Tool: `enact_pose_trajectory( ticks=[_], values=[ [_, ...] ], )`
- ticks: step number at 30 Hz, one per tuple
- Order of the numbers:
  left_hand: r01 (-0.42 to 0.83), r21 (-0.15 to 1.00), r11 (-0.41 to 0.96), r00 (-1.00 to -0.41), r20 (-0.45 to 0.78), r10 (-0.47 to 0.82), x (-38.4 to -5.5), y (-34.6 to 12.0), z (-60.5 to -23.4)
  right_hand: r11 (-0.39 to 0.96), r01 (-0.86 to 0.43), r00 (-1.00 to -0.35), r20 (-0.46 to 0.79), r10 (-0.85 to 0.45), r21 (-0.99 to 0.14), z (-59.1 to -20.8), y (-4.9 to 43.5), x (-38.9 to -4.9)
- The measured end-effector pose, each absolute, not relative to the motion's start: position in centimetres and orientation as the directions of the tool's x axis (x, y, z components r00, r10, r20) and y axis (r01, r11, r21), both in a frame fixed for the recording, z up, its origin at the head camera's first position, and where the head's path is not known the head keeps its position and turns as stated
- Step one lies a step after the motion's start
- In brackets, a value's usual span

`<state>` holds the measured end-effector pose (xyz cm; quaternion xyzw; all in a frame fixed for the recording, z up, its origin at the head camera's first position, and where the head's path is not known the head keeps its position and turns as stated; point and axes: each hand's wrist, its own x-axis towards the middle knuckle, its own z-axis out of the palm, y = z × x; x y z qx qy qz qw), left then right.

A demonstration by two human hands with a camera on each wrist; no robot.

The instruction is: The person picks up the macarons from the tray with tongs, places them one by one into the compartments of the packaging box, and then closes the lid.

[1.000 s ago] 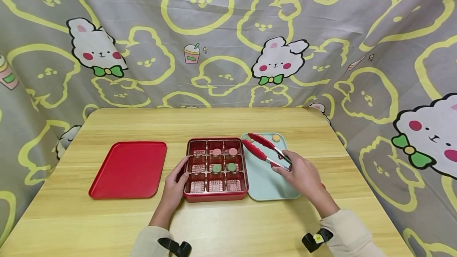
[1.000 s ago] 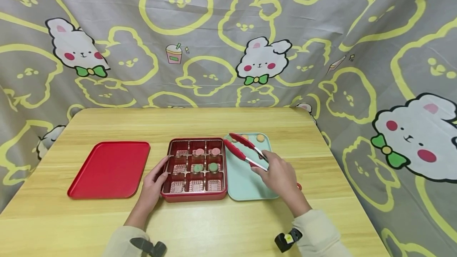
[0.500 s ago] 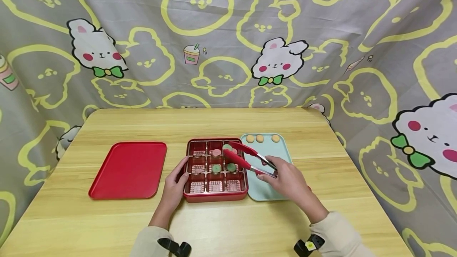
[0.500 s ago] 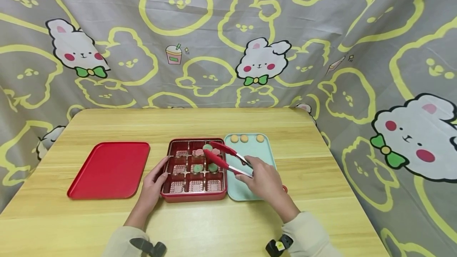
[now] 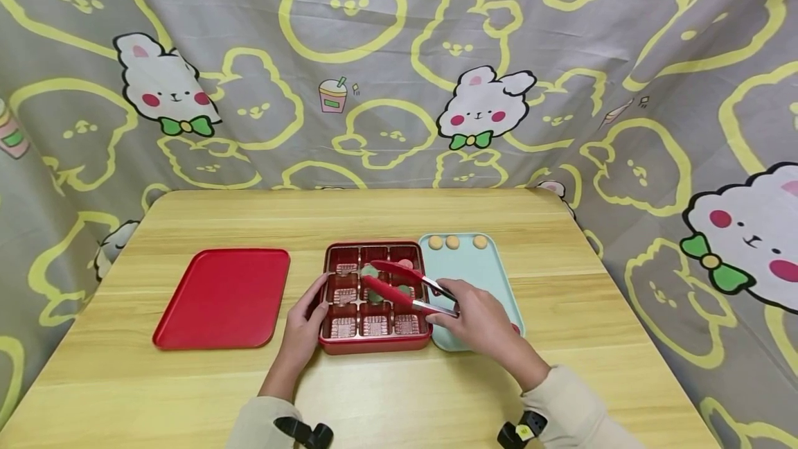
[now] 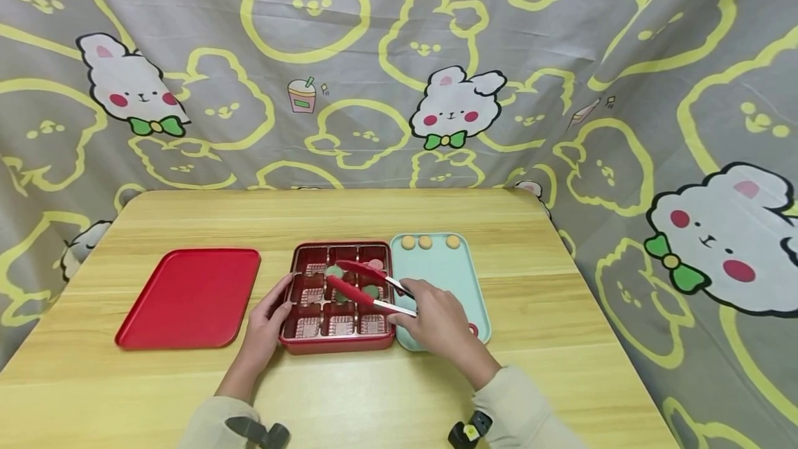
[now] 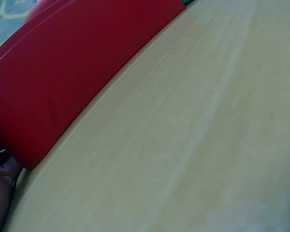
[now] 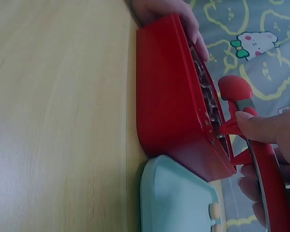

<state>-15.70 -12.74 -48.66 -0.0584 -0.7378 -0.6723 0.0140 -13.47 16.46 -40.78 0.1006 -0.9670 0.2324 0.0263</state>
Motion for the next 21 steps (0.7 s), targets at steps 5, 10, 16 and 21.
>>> enact_pose_trajectory(
  ticks=[5,10,16,21],
  values=[
    [0.121,0.989,0.082,-0.991,0.117,0.059,-16.3,-13.0,-50.5,0.871,-0.251,-0.968,0.133,-0.214,-0.422,-40.9,15.8,-13.4],
    [0.135,0.987,0.085,-0.99,0.131,0.059,-16.4,-13.0,-50.9,0.864,-0.288,-0.957,0.147,-0.249,-0.414,-41.0,15.3,-13.4],
    [0.112,0.99,0.088,-0.992,0.107,0.06,-15.9,-12.9,-49.4,0.861,-0.296,-0.955,0.129,-0.267,-0.413,-41.1,14.9,-13.4],
    [0.107,0.988,0.108,-0.993,0.101,0.06,-15.4,-12.6,-48.0,0.867,-0.304,-0.953,0.126,-0.277,-0.395,-41.2,14.6,-13.5]
  ],
)
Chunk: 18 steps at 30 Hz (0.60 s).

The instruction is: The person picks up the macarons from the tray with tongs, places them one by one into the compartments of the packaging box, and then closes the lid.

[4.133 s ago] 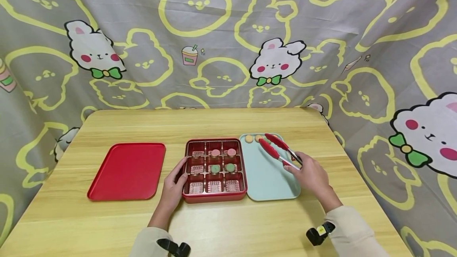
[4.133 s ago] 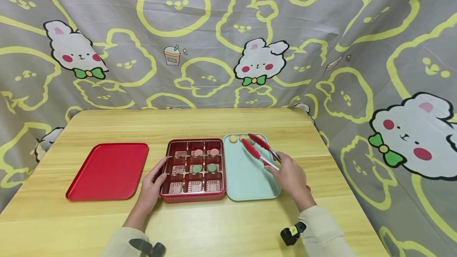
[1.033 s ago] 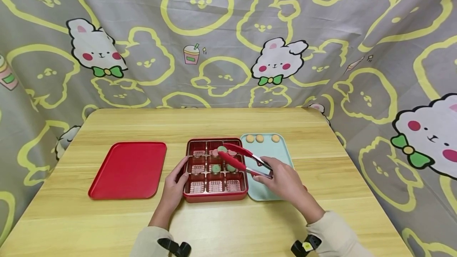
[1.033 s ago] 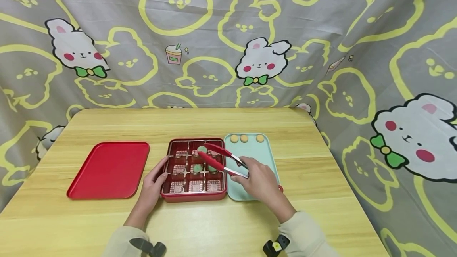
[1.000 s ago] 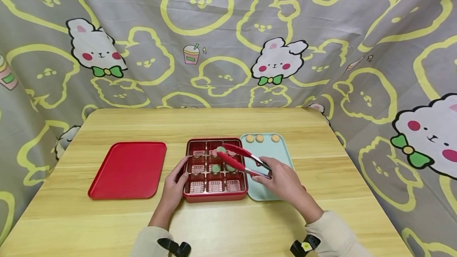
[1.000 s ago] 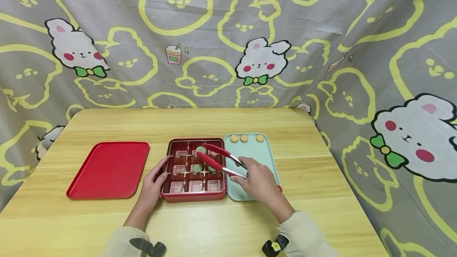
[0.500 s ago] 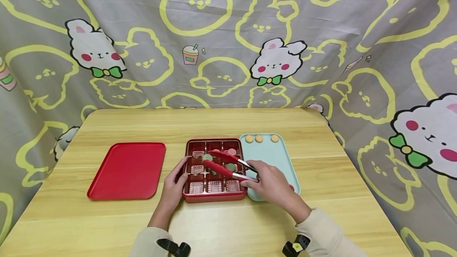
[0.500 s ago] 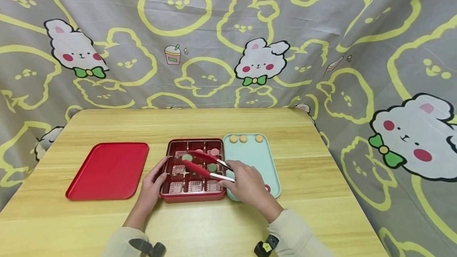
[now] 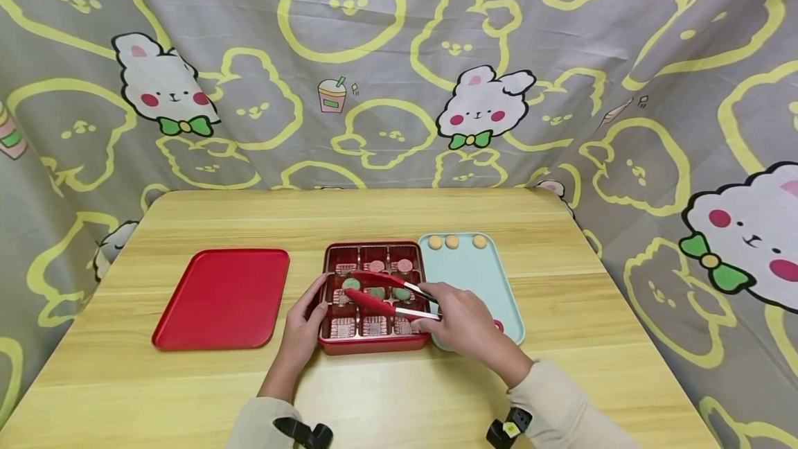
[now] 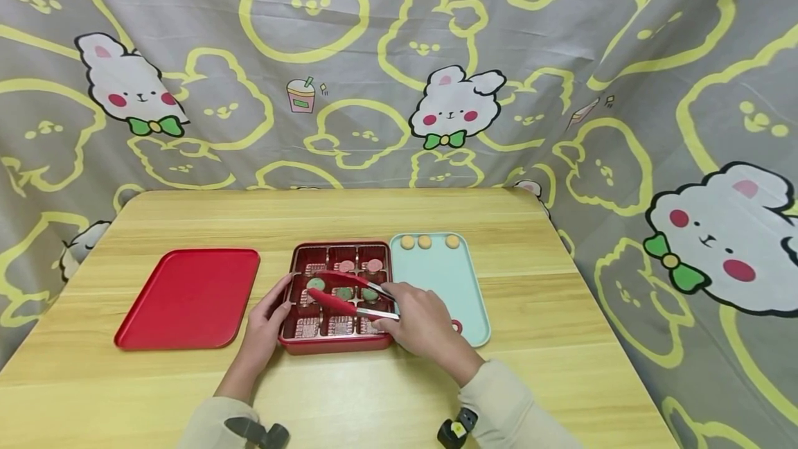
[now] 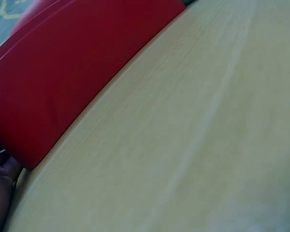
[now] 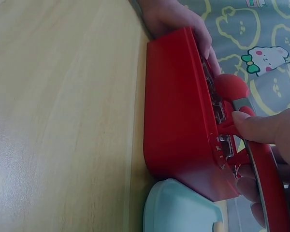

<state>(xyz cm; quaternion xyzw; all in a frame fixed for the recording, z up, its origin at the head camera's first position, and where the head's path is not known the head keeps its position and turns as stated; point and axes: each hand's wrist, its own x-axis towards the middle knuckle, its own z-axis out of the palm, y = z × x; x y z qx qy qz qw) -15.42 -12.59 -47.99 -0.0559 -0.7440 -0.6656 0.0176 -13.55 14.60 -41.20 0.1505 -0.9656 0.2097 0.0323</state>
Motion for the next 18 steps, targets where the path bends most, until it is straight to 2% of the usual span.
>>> enact_pose_trajectory(
  ticks=[18],
  values=[
    [0.11,0.99,0.088,-0.993,0.105,0.058,-15.3,-12.5,-47.8,0.88,-0.246,-0.969,0.116,-0.218,-0.407,-40.8,16.0,-14.0]
  ],
)
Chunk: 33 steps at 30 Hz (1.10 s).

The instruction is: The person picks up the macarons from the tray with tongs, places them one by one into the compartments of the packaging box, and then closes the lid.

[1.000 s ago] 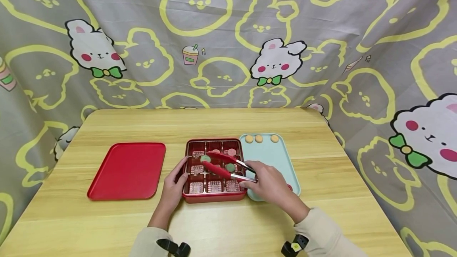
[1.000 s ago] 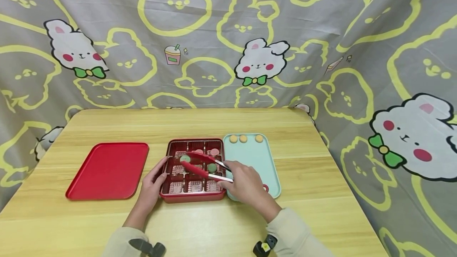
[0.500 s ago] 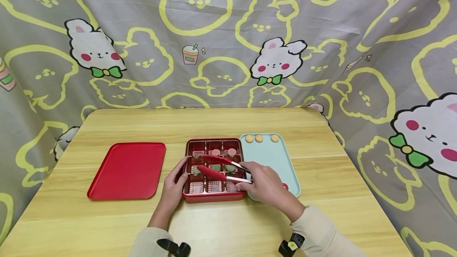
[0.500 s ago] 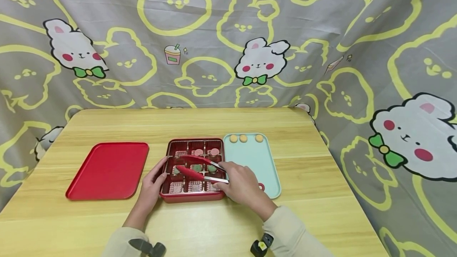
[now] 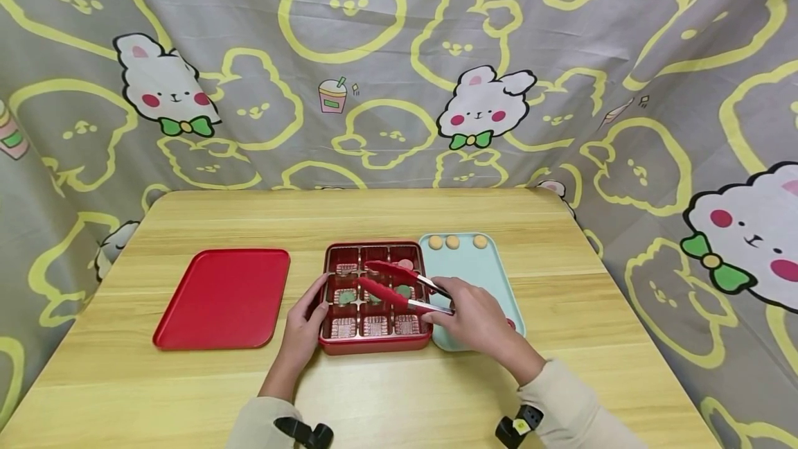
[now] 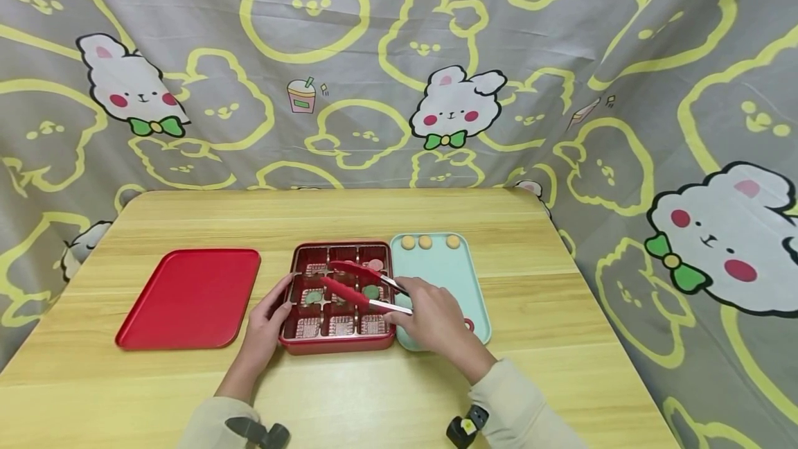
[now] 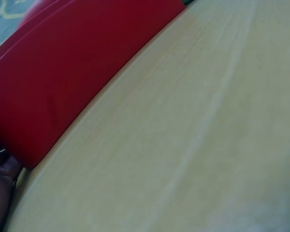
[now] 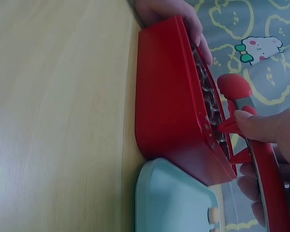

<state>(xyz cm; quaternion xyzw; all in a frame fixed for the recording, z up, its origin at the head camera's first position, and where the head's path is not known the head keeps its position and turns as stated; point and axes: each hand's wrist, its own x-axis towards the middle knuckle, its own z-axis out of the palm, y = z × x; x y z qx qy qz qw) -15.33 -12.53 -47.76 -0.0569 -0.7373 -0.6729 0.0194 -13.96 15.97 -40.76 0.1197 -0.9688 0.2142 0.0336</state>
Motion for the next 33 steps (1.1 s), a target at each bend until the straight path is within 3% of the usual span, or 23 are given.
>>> enact_pose_trajectory(
  ticks=[18,33],
  values=[
    [0.136,0.984,0.112,-0.99,0.13,0.063,-15.3,-12.5,-48.1,0.905,-0.136,-0.99,0.091,-0.108,-0.404,-39.9,20.9,-14.7],
    [0.14,0.987,0.082,-0.99,0.136,0.047,-16.3,-12.9,-51.0,0.933,0.02,-0.995,0.084,0.053,-0.36,-39.8,26.3,-15.6]
  ],
)
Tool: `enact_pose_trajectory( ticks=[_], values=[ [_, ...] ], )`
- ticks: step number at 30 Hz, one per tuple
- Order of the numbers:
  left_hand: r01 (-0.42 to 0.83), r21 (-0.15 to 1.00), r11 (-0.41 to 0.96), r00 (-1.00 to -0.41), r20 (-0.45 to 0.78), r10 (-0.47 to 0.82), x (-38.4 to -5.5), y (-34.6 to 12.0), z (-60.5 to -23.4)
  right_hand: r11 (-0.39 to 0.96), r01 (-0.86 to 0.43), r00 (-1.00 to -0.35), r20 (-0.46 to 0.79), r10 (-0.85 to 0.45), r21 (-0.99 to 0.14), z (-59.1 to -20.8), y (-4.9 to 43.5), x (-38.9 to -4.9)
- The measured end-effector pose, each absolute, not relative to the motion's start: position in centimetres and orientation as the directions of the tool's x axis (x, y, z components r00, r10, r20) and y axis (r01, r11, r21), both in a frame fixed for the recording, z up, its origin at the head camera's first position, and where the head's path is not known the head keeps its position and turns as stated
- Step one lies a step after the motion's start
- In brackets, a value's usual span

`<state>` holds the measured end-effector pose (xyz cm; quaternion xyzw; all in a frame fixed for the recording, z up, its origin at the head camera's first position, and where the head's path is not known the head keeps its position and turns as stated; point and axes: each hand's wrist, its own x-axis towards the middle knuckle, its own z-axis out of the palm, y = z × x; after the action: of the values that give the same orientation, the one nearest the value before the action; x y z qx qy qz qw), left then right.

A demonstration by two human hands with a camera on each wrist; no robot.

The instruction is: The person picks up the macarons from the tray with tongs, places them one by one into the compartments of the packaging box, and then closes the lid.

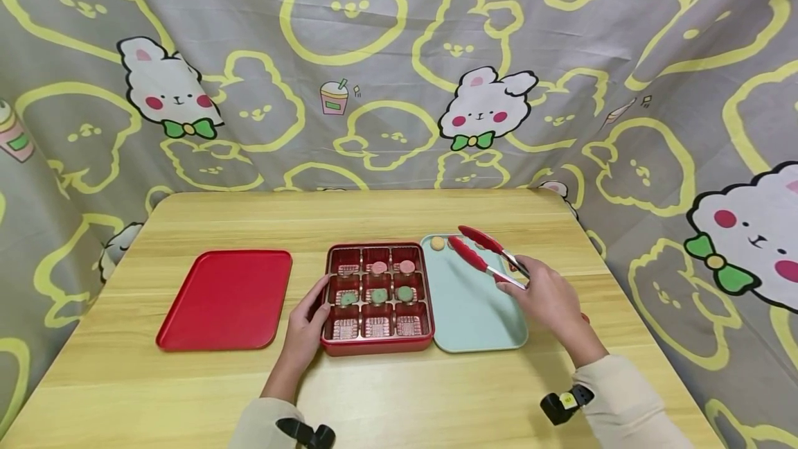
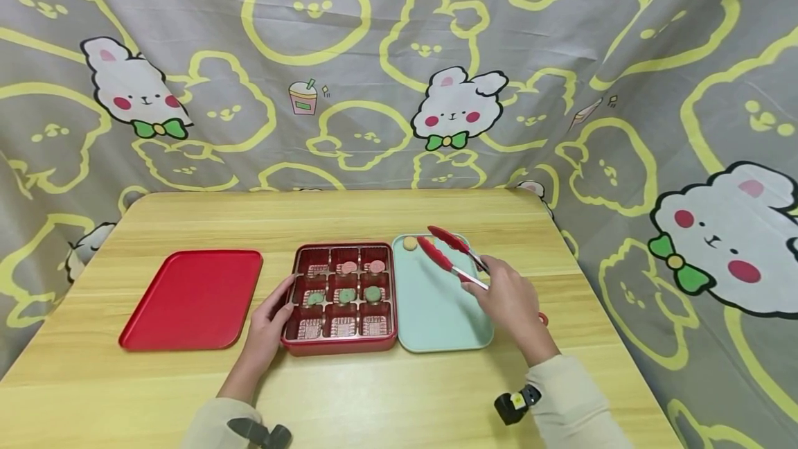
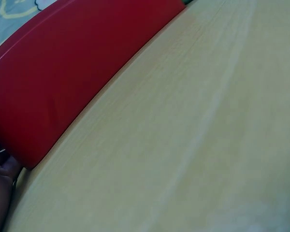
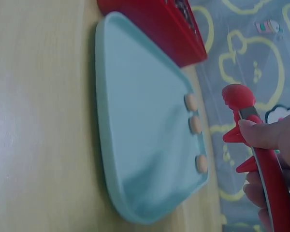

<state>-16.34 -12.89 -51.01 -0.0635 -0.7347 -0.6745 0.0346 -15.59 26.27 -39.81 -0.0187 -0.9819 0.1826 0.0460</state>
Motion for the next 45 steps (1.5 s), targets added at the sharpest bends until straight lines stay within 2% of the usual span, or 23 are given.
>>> enact_pose_trajectory(
  ticks=[7,17,24,45],
  values=[
    [0.138,0.986,0.089,-0.99,0.135,0.039,-16.2,-12.9,-50.9,0.944,0.08,-0.99,0.082,0.112,-0.321,-40.9,27.9,-15.9],
    [0.14,0.987,0.083,-0.989,0.136,0.052,-16.3,-12.9,-50.9,0.949,0.165,-0.985,0.009,0.174,-0.267,-42.2,29.5,-16.6],
    [0.125,0.986,0.107,-0.991,0.119,0.058,-16.4,-12.8,-50.8,0.949,0.177,-0.984,-0.033,0.174,-0.261,-42.6,29.7,-17.0],
    [0.092,0.989,0.117,-0.995,0.086,0.055,-16.3,-12.9,-50.6,0.954,0.166,-0.986,-0.052,0.158,-0.251,-42.7,29.1,-17.6]
  ],
)
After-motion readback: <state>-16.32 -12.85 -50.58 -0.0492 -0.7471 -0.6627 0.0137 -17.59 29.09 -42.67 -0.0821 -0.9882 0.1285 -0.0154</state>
